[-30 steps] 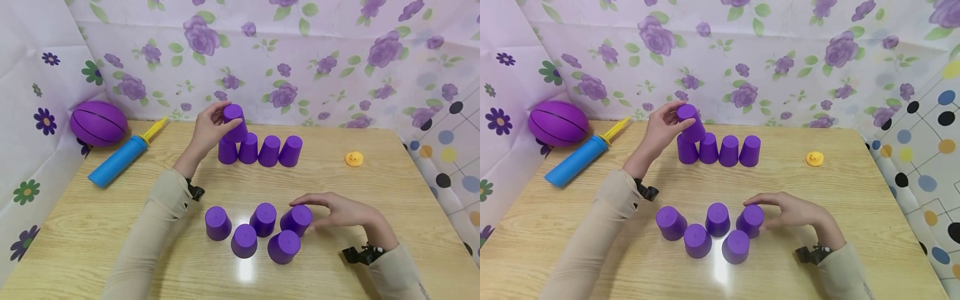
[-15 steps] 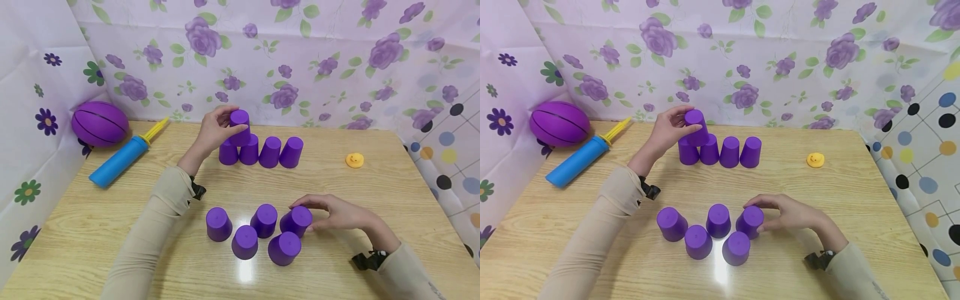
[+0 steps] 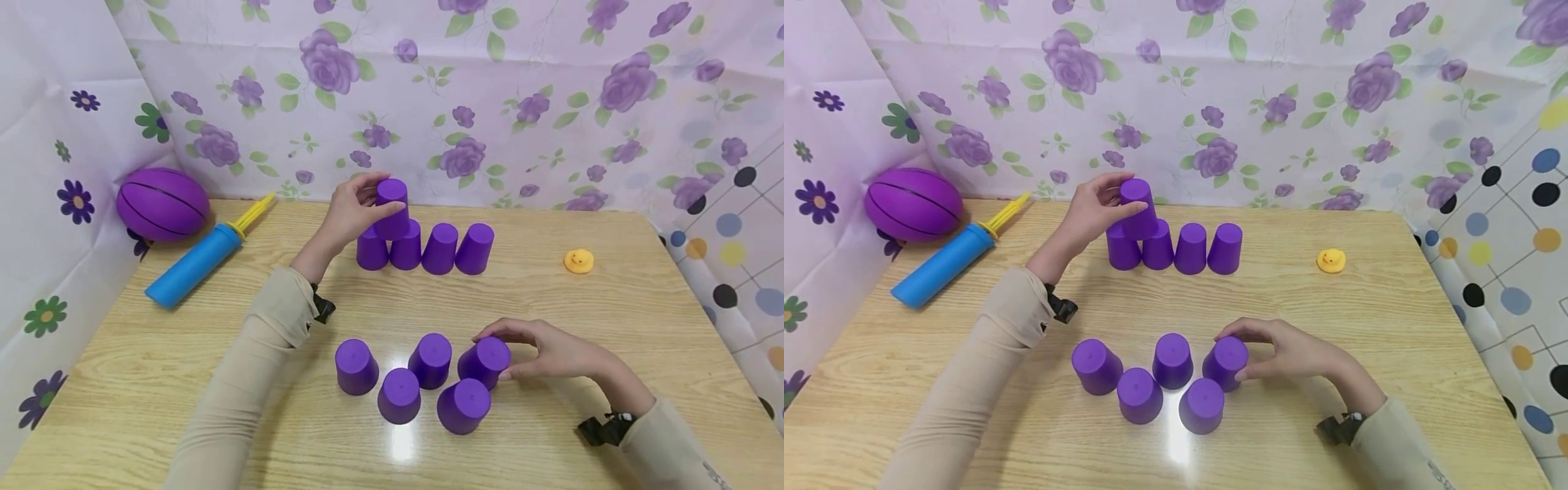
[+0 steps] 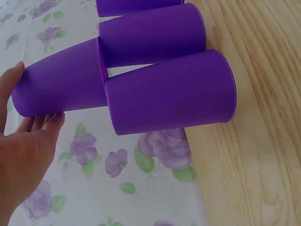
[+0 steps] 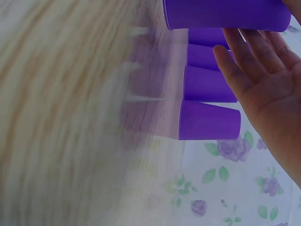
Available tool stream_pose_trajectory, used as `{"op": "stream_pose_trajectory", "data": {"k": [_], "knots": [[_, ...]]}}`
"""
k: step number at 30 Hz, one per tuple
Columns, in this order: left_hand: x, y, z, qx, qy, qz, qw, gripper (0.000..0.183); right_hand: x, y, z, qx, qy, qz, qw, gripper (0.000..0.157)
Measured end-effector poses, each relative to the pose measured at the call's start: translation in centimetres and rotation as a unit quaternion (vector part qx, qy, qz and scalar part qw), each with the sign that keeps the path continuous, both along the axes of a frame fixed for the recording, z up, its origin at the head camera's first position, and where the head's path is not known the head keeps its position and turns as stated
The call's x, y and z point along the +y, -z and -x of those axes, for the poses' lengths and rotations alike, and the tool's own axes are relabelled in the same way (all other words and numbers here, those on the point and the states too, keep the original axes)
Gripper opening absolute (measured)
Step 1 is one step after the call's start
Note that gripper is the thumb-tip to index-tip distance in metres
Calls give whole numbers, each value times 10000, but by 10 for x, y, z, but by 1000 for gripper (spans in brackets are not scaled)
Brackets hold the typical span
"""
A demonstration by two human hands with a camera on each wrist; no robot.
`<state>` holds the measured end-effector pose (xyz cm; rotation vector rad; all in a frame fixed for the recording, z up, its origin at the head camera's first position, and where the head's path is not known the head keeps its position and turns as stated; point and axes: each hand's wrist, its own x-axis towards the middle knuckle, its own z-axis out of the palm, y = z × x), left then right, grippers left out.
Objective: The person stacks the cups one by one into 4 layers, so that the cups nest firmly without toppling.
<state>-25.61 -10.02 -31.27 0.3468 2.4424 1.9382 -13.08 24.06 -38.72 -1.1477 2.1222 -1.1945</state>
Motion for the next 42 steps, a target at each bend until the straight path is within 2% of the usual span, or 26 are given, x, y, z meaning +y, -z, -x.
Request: {"op": "stream_pose_trajectory", "data": {"k": [6, 11, 15, 18, 21, 25, 29, 34, 37, 40, 42], "knots": [[1, 1, 0, 67, 88, 147, 9998, 64, 0, 1, -1, -13, 81, -1, 10000, 53], [-3, 5, -5, 295, 185, 553, 9979, 67, 0, 1, -1, -83, 93, -41, 9999, 54], [-9, 8, -11, 351, -24, 851, 9957, 71, -1, 3, -3, 107, -45, 26, 9999, 55], [-15, 9, -20, 234, -364, 1069, 9933, 76, -2, 5, -5, 286, -46, -2, 9996, 56], [-21, 8, -34, 274, -692, 1231, 9896, 80, -2, 6, -7, 355, 121, -153, 9992, 56], [-28, 8, -62, 686, -884, 1307, 9851, 74, 0, 5, -9, 412, 444, -233, 9979, 56], [-28, 7, -90, 952, -721, 1272, 9847, 62, 6, 1, -9, 539, 834, -209, 9948, 56], [-25, 11, -122, 1221, -399, 1295, 9832, 50, 15, -3, -15, 1060, 1278, -201, 9859, 57], [-29, 19, -143, 1108, -294, 1359, 9841, 49, 20, -6, -21, 1269, 1409, -156, 9817, 58], [-35, 27, -161, 724, -139, 1460, 9865, 54, 23, -13, -23, 1538, 1445, -202, 9773, 59], [-38, 32, -169, 497, 27, 1507, 9873, 60, 24, -22, -22, 1745, 1435, -306, 9737, 60]]}}
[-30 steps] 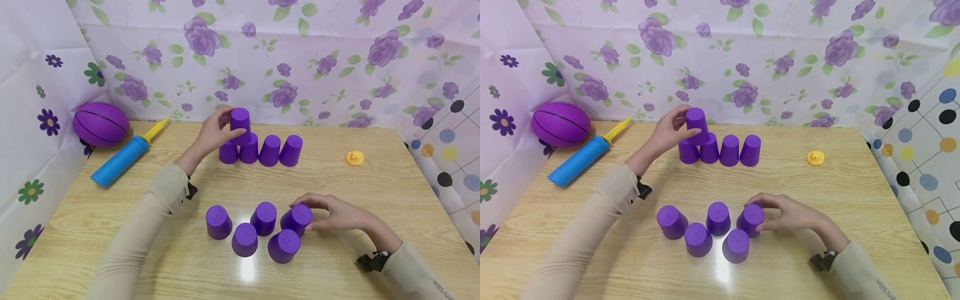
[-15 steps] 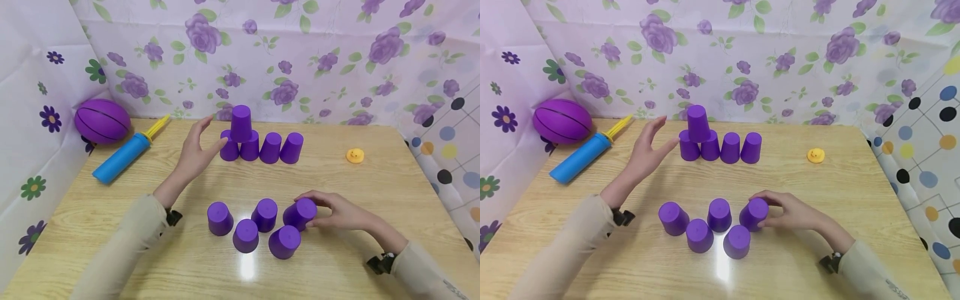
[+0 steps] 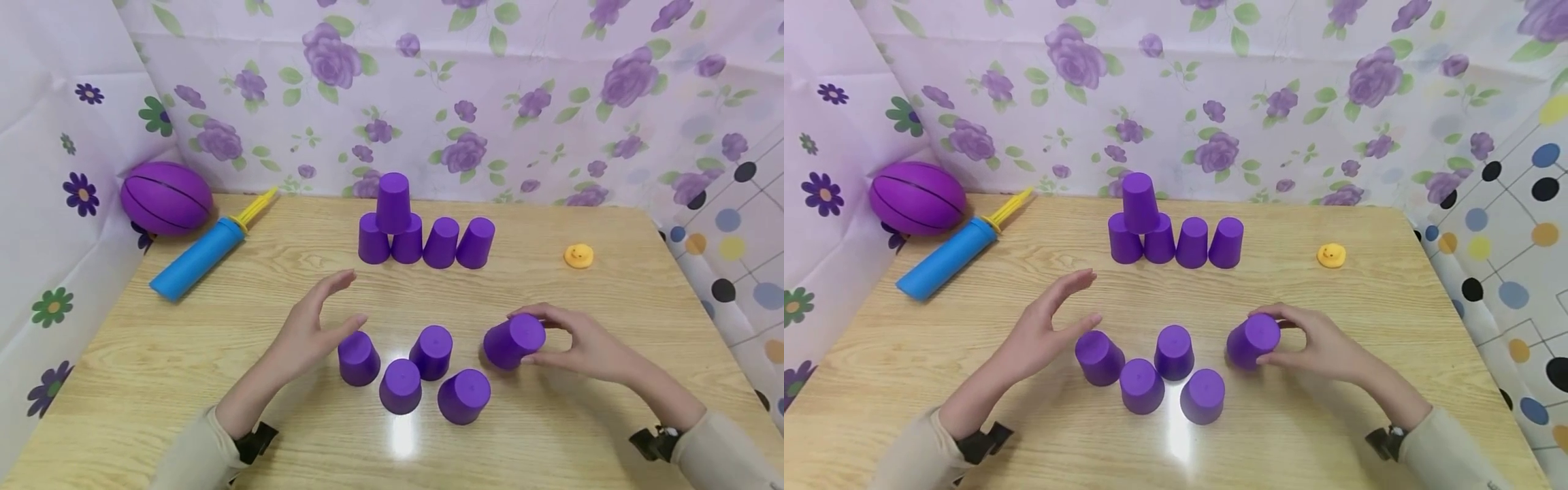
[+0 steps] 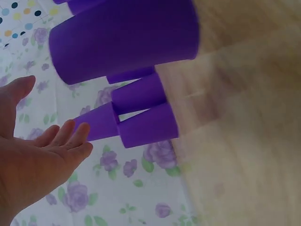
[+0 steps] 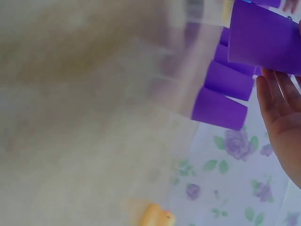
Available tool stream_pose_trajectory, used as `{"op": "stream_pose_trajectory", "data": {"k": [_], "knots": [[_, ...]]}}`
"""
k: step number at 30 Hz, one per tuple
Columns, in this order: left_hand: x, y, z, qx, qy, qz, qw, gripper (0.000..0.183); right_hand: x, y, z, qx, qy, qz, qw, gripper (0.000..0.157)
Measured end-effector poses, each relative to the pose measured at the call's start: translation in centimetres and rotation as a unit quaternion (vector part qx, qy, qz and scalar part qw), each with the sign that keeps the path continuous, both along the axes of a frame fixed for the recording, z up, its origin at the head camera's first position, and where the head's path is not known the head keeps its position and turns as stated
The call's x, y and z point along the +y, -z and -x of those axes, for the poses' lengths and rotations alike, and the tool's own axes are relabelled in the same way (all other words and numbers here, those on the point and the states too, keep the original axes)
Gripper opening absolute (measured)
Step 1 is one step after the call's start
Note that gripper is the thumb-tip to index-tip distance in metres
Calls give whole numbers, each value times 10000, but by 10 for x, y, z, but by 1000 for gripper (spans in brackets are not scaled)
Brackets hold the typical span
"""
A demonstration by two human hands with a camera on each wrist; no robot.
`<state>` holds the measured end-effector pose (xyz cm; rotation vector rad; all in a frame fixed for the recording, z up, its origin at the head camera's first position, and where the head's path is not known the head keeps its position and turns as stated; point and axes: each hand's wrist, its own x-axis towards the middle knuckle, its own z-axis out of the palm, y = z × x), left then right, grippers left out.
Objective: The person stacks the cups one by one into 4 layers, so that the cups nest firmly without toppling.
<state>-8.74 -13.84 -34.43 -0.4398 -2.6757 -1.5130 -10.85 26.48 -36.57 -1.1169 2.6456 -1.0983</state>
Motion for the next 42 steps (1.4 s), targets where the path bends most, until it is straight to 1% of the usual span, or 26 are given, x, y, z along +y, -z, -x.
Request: {"op": "stream_pose_trajectory", "data": {"k": [4, 6, 11, 14, 16, 18, 21, 24, 28, 32, 36, 39, 42], "knots": [[-4, 5, -9, -435, 283, 18, 9986, 68, -3, -18, 8, 247, 10, -175, 9995, 61], [-4, 6, -14, -569, 413, 22, 9975, 74, -7, -24, 13, 284, 85, -197, 9994, 60], [0, 9, -28, -963, 688, 72, 9929, 84, -21, -31, 27, 371, 374, -198, 9984, 57], [5, 10, -35, -1167, 755, -36, 9903, 85, -29, -34, 37, 425, 571, -94, 9974, 55], [7, 10, -39, -1175, 707, -113, 9905, 84, -35, -38, 44, 351, 738, -9, 9967, 53], [9, 11, -42, -1066, 617, -120, 9923, 81, -41, -44, 52, 237, 922, 29, 9955, 53], [10, 13, -43, -844, 428, -130, 9954, 73, -51, -51, 63, -5, 1168, 107, 9931, 53], [10, 16, -41, -803, 307, -338, 9957, 65, -60, -58, 76, -307, 1350, 310, 9899, 55], [10, 19, -39, -998, 262, -693, 9922, 63, -68, -62, 92, -636, 1485, 462, 9858, 61], [9, 22, -37, -1300, 246, -856, 9875, 60, -75, -63, 106, -813, 1474, 597, 9839, 63], [10, 22, -36, -1520, 201, -742, 9854, 50, -83, -63, 118, -1057, 1599, 735, 9787, 66], [10, 21, -36, -1549, 122, -601, 9860, 46, -91, -62, 127, -1267, 1642, 799, 9750, 70], [10, 20, -36, -1574, 101, -503, 9862, 45, -99, -61, 135, -1489, 1556, 836, 9729, 71]]}}
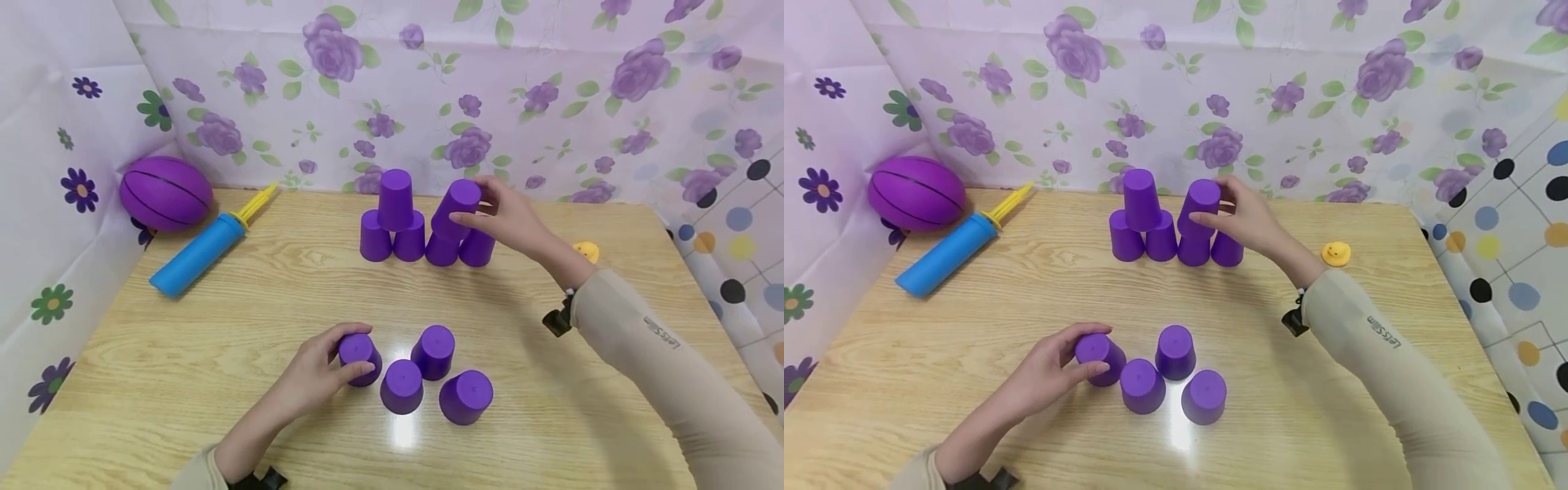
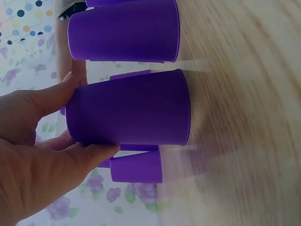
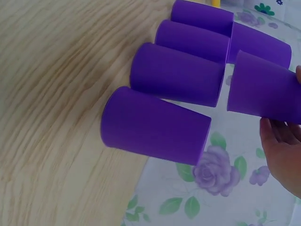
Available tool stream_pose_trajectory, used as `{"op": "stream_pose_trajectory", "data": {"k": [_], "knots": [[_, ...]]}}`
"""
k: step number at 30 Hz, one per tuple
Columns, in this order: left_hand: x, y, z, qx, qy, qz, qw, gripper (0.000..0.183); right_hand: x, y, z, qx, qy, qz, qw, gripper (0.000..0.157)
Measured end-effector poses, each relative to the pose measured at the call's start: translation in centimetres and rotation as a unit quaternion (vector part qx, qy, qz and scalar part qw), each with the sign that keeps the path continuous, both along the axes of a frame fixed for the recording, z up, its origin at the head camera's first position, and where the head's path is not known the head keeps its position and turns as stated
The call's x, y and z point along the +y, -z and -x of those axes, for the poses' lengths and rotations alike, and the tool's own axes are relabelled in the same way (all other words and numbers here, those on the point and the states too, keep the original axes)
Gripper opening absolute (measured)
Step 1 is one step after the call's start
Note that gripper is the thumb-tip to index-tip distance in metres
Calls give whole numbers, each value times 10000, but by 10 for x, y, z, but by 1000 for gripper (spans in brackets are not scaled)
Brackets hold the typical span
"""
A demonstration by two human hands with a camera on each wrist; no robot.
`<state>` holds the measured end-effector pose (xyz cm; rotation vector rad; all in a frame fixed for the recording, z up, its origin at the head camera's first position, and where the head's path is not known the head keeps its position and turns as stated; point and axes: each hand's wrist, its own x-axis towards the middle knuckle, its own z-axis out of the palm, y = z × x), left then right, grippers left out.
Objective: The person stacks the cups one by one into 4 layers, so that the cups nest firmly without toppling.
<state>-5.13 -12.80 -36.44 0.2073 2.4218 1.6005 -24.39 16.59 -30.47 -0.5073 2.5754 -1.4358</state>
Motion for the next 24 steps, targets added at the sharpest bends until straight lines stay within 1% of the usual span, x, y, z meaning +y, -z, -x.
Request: {"op": "stream_pose_trajectory", "data": {"k": [3, 7, 11, 13, 19, 24], "knots": [[0, 0, 1, 0, 46, 92, 9999, 45, -6, 1, 7, -254, -47, 106, 9996, 70], [-2, -1, 3, 81, 172, 141, 9997, 46, -12, 2, 12, -374, -51, 132, 9992, 71], [-3, -2, 6, 94, 235, 100, 9996, 46, -17, 3, 17, -279, -64, -24, 9996, 73], [-4, -2, 6, 45, 210, 48, 9998, 46, -19, 3, 18, -222, -50, -72, 9997, 72], [-4, -1, 5, 22, 204, -49, 9998, 46, -24, 5, 21, -92, -30, -34, 9999, 68], [-5, 0, 4, 15, 170, -33, 9998, 47, -29, 6, 22, 6, -8, -142, 9999, 66]]}}
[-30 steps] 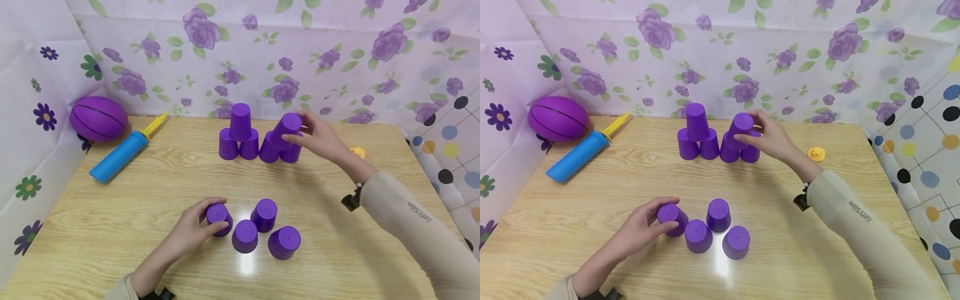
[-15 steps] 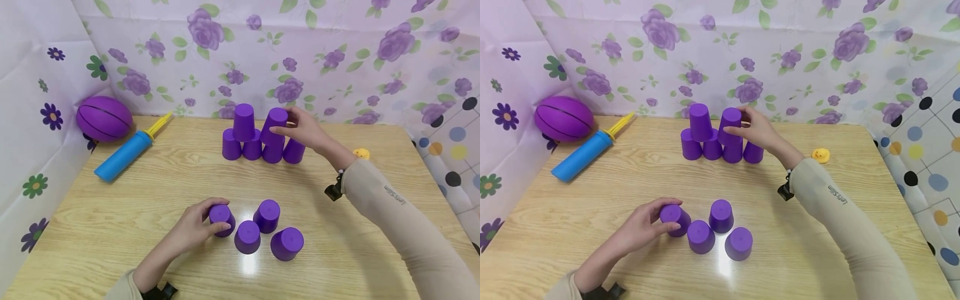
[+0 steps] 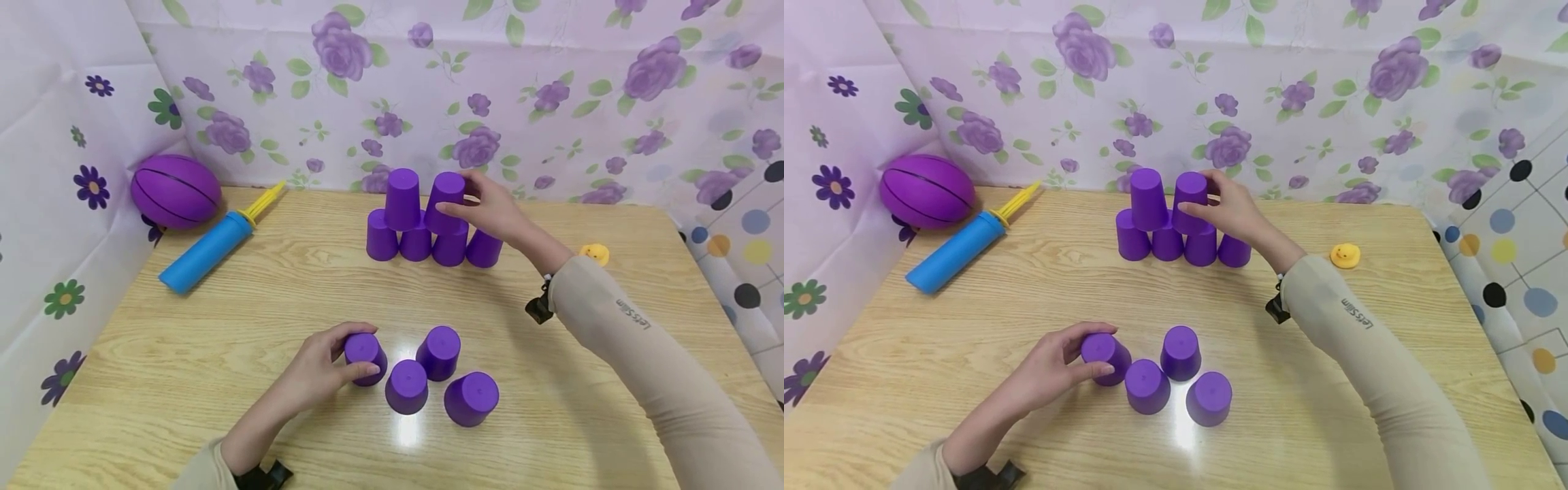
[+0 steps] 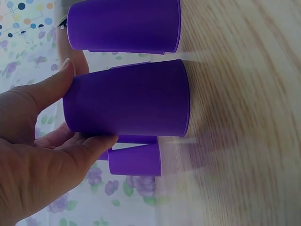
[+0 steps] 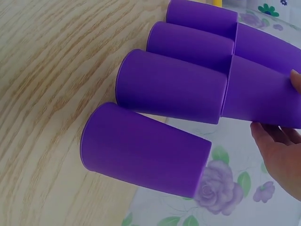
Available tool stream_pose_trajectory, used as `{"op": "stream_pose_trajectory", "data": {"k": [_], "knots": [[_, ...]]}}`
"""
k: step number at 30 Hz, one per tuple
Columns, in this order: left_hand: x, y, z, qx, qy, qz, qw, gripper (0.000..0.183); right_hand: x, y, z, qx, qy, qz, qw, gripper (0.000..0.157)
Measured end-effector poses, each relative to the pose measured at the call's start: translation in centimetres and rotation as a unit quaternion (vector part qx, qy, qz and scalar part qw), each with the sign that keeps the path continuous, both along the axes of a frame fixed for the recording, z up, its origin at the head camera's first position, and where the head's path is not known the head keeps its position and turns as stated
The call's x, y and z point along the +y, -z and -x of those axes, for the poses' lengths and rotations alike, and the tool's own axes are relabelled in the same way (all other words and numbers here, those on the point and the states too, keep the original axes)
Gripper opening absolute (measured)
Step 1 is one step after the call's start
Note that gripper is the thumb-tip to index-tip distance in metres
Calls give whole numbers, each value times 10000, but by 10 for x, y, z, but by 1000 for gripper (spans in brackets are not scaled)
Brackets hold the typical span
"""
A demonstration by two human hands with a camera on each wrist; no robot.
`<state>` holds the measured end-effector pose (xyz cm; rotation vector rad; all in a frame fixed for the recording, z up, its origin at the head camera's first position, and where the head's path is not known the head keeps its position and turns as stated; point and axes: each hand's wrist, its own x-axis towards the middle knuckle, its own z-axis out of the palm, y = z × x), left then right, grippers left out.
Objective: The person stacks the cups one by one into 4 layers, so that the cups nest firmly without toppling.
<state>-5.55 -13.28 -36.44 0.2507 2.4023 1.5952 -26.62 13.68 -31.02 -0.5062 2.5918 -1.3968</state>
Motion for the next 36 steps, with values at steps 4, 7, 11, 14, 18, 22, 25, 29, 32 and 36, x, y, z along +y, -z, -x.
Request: {"op": "stream_pose_trajectory", "data": {"k": [4, 7, 11, 14, 18, 22, 25, 29, 32, 36], "knots": [[1, 0, 0, -40, 21, -36, 10000, 47, -2, -1, -1, 79, 43, -40, 10000, 67], [1, 1, 0, -49, 52, -92, 9999, 47, -3, 0, -1, 110, 49, -40, 9999, 70], [1, 1, -1, -73, 79, -204, 9997, 48, -2, 1, -2, 119, 50, 2, 9999, 72], [2, 1, -1, -112, 73, -259, 9996, 48, -1, 2, -3, 114, 21, 85, 9999, 73], [2, 1, -2, -124, 68, -277, 9995, 48, 2, 4, -4, 191, -62, 311, 9993, 72], [2, 1, -2, -99, 153, -268, 9995, 48, 9, 6, -7, 277, -43, 357, 9990, 71], [0, 0, -1, -12, 268, -156, 9995, 46, 15, 7, -13, 280, 35, 300, 9992, 71], [0, 0, 0, 164, 346, 48, 9993, 45, 26, 8, -26, 391, 197, 408, 9982, 69], [-2, 0, 1, 288, 356, 211, 9987, 45, 37, 10, -34, 600, 411, 614, 9955, 60], [-6, 0, 3, 512, 393, 483, 9967, 46, 47, 14, -46, 796, 608, 728, 9923, 51]]}}
